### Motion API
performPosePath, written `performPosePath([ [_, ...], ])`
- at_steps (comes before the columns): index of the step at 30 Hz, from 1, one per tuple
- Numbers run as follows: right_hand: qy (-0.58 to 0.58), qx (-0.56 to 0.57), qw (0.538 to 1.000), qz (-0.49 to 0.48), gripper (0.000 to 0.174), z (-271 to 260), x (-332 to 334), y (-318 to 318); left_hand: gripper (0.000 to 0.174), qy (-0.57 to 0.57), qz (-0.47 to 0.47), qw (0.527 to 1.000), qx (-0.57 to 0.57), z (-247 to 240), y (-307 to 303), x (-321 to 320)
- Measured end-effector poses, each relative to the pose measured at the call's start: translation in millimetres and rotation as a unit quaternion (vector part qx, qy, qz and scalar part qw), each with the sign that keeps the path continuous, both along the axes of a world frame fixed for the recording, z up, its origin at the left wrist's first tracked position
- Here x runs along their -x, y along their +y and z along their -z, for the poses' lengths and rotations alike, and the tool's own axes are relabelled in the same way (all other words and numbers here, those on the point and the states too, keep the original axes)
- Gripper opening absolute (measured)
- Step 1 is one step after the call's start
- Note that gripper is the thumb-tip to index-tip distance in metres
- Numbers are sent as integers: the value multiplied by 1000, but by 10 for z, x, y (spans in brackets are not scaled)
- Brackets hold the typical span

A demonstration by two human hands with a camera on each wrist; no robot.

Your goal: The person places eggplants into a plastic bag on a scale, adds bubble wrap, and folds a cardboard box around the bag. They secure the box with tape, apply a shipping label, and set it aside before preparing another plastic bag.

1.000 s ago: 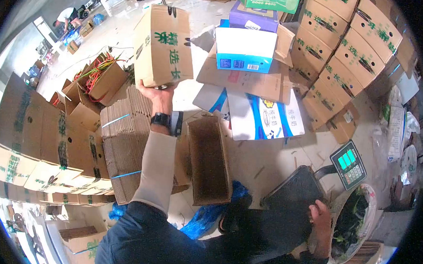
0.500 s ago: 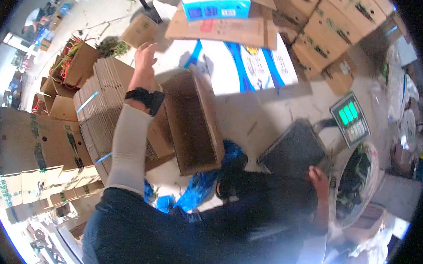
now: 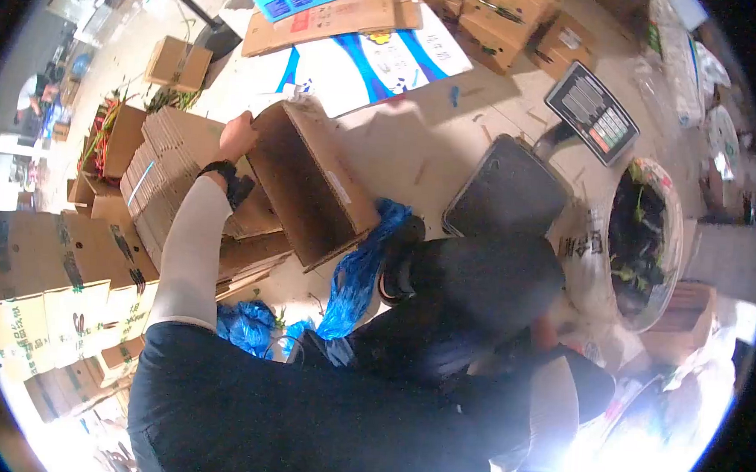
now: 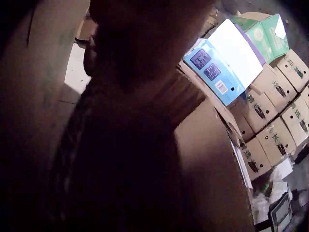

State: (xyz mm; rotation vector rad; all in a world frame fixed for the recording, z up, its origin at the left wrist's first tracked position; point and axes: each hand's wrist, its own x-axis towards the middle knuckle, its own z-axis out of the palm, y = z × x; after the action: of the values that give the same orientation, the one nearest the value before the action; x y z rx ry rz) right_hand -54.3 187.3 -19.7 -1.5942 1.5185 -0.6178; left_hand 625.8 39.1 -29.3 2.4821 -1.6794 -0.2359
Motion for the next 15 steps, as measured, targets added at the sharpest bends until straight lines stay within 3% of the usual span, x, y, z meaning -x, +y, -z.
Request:
performPosePath([
  [4,-6,12,1000,6,40,-33,67,130,46,-5,149,987,-64,-417,-11,-122],
  [6,-10,20,1000,9,40,-78,120,187,47,-29,146,987,-67,-1259,114,375],
  [7,-8,22,1000,10,41,-118,161,205,47,-30,156,985,-66,-1432,158,363],
  [10,-11,38,999,6,41,-240,216,231,31,-58,377,922,67,-1899,296,-55],
  [11,-11,42,999,3,41,-295,239,217,31,-59,377,921,72,-2259,364,212],
  [12,-13,48,999,2,41,-361,249,207,25,157,189,969,13,-2752,435,656],
  [13,-14,53,998,5,41,-432,291,160,20,361,-13,931,-48,-3043,478,927],
  [15,69,-66,995,-11,45,-652,411,101,22,384,27,920,-66,-3170,499,1068],
])
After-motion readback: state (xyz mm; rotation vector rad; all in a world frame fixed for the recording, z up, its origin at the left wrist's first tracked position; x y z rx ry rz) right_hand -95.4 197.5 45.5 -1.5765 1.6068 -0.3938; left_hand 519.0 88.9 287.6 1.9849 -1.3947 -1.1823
